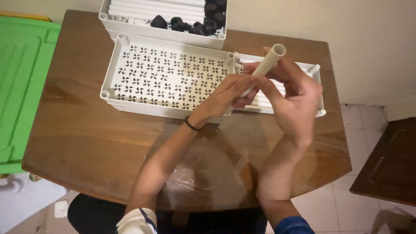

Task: The person inserts white plastic tubes into the corner holes of a white plastic tray with a patterned surface. They repeat this action for multiple trays, placing the tubes into the designated slots.

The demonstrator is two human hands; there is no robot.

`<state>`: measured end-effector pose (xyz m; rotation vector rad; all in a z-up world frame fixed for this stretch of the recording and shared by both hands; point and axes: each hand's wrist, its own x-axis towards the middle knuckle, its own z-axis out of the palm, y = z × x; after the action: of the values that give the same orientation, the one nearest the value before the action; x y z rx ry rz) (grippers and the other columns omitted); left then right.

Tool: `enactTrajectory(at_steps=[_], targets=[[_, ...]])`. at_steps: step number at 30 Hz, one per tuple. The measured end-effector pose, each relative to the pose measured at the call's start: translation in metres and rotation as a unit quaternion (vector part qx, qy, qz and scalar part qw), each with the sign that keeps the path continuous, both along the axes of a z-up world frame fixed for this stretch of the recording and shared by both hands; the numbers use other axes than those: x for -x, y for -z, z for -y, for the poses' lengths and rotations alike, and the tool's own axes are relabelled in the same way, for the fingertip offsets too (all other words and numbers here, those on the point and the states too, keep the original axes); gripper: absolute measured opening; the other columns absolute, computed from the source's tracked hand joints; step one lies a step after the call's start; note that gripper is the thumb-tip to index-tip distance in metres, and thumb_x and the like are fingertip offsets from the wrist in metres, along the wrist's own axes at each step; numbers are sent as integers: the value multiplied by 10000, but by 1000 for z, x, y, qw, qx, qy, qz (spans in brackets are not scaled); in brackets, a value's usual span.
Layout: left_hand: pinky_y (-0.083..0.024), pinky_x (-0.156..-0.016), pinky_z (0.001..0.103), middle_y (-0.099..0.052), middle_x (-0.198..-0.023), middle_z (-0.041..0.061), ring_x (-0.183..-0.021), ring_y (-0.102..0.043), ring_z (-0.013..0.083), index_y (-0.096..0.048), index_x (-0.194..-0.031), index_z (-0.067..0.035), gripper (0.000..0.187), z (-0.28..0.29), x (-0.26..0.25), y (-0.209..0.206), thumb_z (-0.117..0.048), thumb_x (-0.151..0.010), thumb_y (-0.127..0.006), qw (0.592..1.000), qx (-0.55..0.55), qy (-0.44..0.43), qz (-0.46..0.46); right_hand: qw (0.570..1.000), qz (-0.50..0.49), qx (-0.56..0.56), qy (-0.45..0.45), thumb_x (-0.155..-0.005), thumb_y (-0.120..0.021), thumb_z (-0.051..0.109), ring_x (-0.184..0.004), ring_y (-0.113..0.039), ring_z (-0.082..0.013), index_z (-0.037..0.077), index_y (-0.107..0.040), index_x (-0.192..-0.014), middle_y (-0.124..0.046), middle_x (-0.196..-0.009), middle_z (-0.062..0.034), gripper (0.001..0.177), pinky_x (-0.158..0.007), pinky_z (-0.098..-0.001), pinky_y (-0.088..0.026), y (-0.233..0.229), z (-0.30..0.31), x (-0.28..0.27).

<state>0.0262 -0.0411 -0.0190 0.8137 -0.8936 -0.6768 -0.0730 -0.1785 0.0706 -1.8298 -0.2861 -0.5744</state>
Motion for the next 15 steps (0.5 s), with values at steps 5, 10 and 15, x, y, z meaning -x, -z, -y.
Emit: enactTrajectory(at_steps=[5,10,15], targets=[[-412,-709,261,-479,-870,-17,-781,-466,85,-541,-1302,-32,474,-14,13,-25,-474,-1158,-447,991,29,-102,81,999,30,37,22,-1045,-670,-35,-1167,-718,-262,-65,-584,-1384,-695,-1264,-222,351,-1012,-389,-638,-3,8,4],[-373,-649,275,-503,-786,-11,-670,-466,69,-590,-1160,-33,384,9,40,-19,-397,-1144,-467,947,-19,-291,138,999,13,31,5,-1124,-683,30,-1160,-718,-248,-54,-589,-1415,-712,-1293,-203,318,-1011,-361,-616,-8,9,9],[-340,-512,291,-466,-671,21,-499,-479,99,-592,-1101,-56,217,28,29,-3,-271,-1128,-584,881,20,-416,225,999,14,41,11,-1079,-671,36,-1181,-704,-230,-32,-566,-1427,-691,-1296,-178,370,-1057,-350,-599,-10,14,15]])
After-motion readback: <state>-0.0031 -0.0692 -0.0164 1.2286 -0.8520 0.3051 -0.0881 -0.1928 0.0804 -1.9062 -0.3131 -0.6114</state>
